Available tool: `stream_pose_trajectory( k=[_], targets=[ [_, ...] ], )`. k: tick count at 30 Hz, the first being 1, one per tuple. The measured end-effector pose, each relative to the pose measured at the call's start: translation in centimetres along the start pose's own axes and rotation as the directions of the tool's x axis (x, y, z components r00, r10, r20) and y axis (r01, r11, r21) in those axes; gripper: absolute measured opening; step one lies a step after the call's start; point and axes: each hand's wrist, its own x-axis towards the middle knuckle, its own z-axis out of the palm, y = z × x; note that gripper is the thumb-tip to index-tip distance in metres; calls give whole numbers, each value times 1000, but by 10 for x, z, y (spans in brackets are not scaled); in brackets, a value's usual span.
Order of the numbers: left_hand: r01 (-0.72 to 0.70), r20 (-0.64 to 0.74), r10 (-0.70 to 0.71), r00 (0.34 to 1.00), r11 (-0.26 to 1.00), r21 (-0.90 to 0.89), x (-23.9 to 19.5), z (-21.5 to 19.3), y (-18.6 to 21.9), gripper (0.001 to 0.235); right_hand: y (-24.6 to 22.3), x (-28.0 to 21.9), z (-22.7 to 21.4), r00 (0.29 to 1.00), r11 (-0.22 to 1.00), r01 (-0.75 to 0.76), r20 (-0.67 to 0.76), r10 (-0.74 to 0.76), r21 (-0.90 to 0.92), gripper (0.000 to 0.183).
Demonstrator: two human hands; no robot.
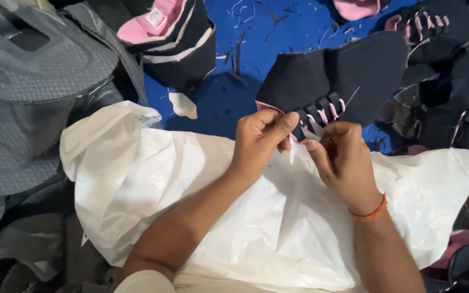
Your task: Trimming excess threads and loose material from shoe uppers using a small pair of snips.
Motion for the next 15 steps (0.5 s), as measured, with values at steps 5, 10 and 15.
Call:
stream_pose_trajectory(
  k=[5,10,15],
  targets=[
    [20,32,-21,999,999,34,0,-3,-8,40,-1,4,-5,999,992,48,27,-45,-120,40],
    [63,60,-65,996,998,21,0,-2,-14,40,-3,7,-9,991,958,132,52,-122,-256,38],
    [87,97,-87,992,996,1,2,-8,-16,40,-7,12,-14,976,936,212,105,-190,-282,36]
  ],
)
